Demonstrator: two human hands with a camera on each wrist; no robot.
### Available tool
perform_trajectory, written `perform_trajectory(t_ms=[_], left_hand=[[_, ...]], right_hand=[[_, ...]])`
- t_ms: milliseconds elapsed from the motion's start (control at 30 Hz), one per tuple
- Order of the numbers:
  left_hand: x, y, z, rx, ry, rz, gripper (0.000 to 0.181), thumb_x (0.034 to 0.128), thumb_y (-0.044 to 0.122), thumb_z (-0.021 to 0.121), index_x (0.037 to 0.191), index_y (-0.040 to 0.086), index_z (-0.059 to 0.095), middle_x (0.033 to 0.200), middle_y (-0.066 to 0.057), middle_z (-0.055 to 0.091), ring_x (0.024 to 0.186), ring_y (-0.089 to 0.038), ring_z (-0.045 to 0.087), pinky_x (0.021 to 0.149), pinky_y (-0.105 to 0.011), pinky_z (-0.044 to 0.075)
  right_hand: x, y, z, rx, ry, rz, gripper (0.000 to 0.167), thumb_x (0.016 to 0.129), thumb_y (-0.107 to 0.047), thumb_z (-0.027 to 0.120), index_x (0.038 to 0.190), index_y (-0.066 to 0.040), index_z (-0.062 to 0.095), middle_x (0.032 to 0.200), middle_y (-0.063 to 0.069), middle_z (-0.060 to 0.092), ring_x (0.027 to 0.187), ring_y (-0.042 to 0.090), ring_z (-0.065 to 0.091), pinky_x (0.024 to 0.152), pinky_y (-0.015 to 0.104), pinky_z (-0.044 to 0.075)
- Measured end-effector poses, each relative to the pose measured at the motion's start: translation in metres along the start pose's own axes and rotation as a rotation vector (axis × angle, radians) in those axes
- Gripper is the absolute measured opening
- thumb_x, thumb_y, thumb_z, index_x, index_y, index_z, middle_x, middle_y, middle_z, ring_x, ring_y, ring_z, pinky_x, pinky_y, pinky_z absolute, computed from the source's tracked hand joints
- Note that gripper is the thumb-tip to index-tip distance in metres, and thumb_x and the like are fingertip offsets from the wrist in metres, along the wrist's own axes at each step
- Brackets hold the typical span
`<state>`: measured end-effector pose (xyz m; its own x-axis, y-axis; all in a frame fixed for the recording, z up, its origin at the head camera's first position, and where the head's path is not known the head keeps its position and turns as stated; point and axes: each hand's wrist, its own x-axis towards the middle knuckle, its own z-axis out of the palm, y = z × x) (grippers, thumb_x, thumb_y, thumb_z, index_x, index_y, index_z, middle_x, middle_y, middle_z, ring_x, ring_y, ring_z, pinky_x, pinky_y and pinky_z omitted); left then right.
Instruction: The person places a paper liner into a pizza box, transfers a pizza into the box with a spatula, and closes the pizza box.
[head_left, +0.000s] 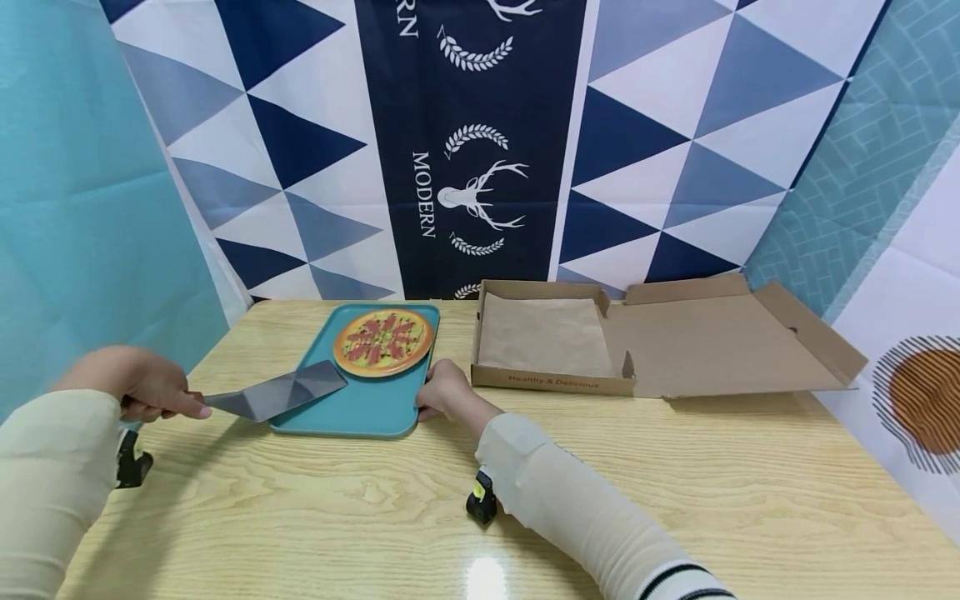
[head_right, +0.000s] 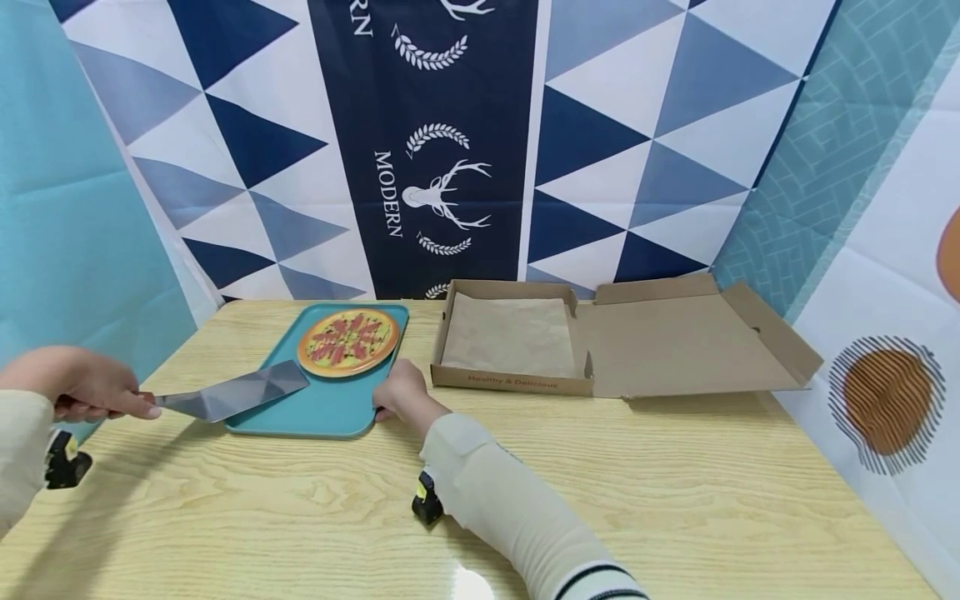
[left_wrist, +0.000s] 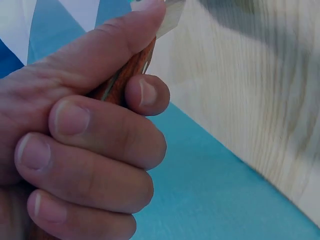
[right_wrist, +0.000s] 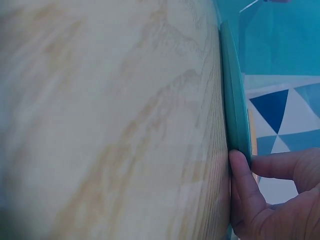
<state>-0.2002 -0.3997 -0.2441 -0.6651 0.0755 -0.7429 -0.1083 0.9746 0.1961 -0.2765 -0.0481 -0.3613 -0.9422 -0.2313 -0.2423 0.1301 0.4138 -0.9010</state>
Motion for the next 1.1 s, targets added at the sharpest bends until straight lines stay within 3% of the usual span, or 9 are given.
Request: perform_trajectory(t_ms=[233,433,700,867,1100], left_hand=[[0.012,0.011,-0.006,-0.043,-0.043,-0.012,0.038,0.1009,0.039,0.052,0.068,0.021,0.043,0.053,0.011,0.030,0.045,0.001,0.023,0.046,-0.015,0.023],[0.023,0.010,-0.006,-0.096,-0.071,-0.005,0.039,0.1021,0.038,0.050,0.069,0.021,0.043,0.053,0.010,0.029,0.045,0.001,0.022,0.047,-0.016,0.023],[0.032,0.007,-0.002,-0.132,-0.040,0.008,0.043,0.1013,0.040,0.051,0.064,0.021,0.039,0.052,0.009,0.027,0.045,-0.001,0.021,0.047,-0.018,0.022],[0.028,0.013,-0.008,-0.074,-0.068,0.010,0.040,0.1021,0.037,0.050,0.066,0.022,0.040,0.052,0.010,0.028,0.045,0.000,0.021,0.048,-0.017,0.023],[0.023,0.024,-0.023,0.117,-0.161,-0.035,0.045,0.1041,0.037,0.044,0.062,0.024,0.037,0.052,0.011,0.026,0.045,0.000,0.018,0.048,-0.016,0.018]], right_hand=[[0.002,0.000,0.001,-0.003,-0.006,0.018,0.027,0.082,0.014,0.066,0.106,0.008,0.056,0.081,0.016,0.059,0.062,0.026,0.069,0.055,0.029,0.057],[0.002,0.000,-0.001,-0.007,-0.004,0.014,0.028,0.082,0.014,0.065,0.108,0.008,0.056,0.082,0.016,0.059,0.063,0.027,0.070,0.055,0.029,0.057],[0.003,-0.001,-0.003,0.001,-0.003,0.004,0.025,0.081,0.015,0.066,0.103,0.009,0.056,0.082,0.018,0.059,0.063,0.027,0.069,0.055,0.029,0.057],[0.002,0.000,-0.002,-0.006,-0.008,0.006,0.028,0.081,0.015,0.065,0.107,0.011,0.056,0.083,0.018,0.059,0.063,0.027,0.069,0.056,0.029,0.057],[0.002,-0.001,0.001,-0.004,-0.012,0.012,0.031,0.082,0.014,0.065,0.111,0.010,0.056,0.084,0.017,0.058,0.064,0.028,0.070,0.056,0.029,0.057]])
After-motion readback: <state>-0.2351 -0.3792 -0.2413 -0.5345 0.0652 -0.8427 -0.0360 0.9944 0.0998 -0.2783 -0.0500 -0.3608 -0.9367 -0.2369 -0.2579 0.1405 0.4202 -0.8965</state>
